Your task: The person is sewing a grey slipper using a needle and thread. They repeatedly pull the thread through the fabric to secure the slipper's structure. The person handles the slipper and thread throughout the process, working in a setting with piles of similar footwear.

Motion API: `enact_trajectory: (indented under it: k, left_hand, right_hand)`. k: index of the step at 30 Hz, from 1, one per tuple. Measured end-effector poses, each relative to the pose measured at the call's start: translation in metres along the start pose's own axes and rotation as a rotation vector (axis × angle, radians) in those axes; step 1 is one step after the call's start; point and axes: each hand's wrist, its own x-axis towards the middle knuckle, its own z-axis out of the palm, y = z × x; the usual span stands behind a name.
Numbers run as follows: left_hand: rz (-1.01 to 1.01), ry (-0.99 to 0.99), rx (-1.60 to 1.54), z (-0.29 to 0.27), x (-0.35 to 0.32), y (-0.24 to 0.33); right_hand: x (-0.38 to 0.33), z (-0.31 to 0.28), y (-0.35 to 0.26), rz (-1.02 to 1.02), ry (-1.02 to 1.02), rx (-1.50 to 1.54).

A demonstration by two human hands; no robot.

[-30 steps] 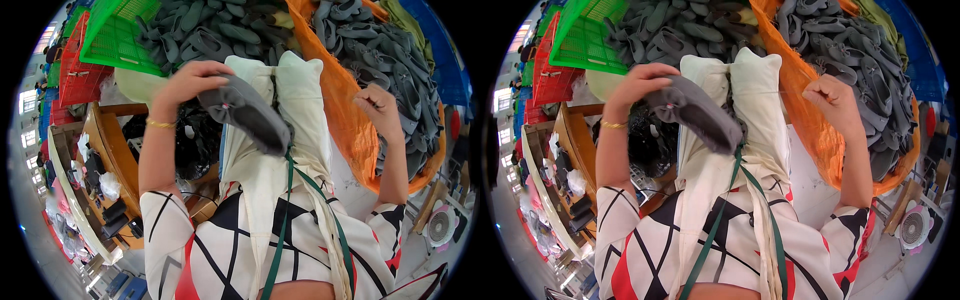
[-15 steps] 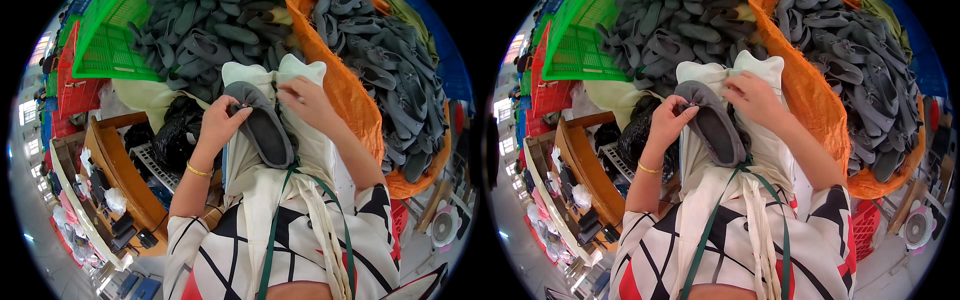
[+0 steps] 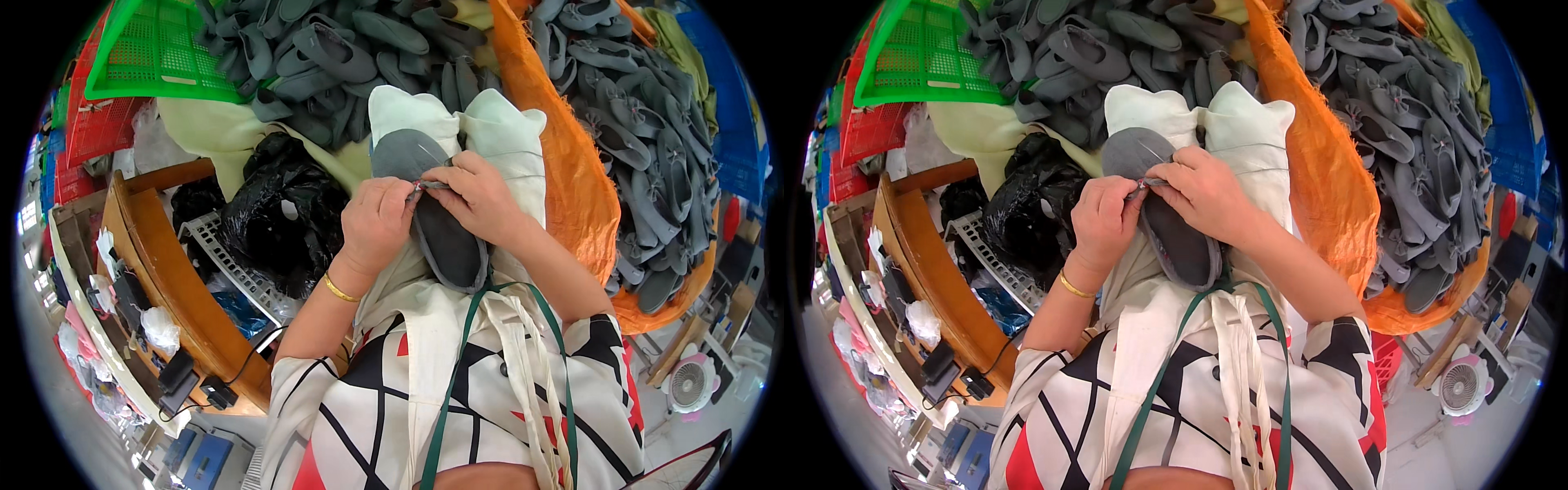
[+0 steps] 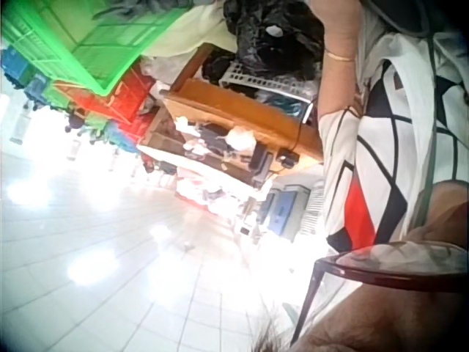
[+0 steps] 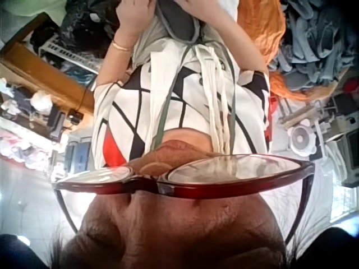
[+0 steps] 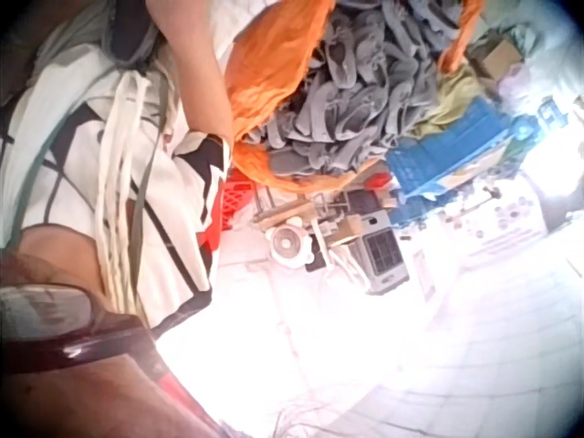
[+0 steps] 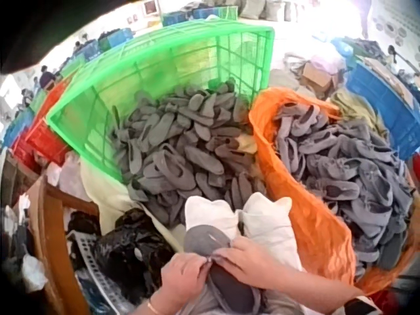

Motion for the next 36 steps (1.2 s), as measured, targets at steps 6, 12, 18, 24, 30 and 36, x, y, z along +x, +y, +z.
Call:
enact_trajectory:
  k: [6, 12, 18, 24, 30, 36]
  left_hand:
    - [-0.129, -0.093, -0.061, -0.002, 0.003, -0.002]
    - [-0.518, -0.330, -0.340, -0.020, 0.023, -0.001]
    - [-1.036, -0.309, -0.868, -0.020, 0.027, -0.007]
    - [-0.985, -0.258, -0.913, -0.008, 0.023, -0.010]
    - [-0.849, -0.201, -0.770, -0.001, 0.016, -0.014]
    - [-0.823, -0.202, -0.588, -0.003, 0.006, -0.024]
  right_hand:
    - [0.008, -0.009, -0.005, 0.242, -0.241, -0.020]
    - [0.018, -0.040, -0.023, 0.142, -0.396, -0.244]
    - [0.023, -0.067, -0.011, 0.088, -0.176, -0.528]
    - [0.017, -0.012, -0.005, 0.530, 0.516, 0.880]
    - [0.005, 0.010, -0.004, 0.570, 0.445, 1.925]
    - [-0.031, -0.001, -0.014, 0.597, 0.417, 1.850]
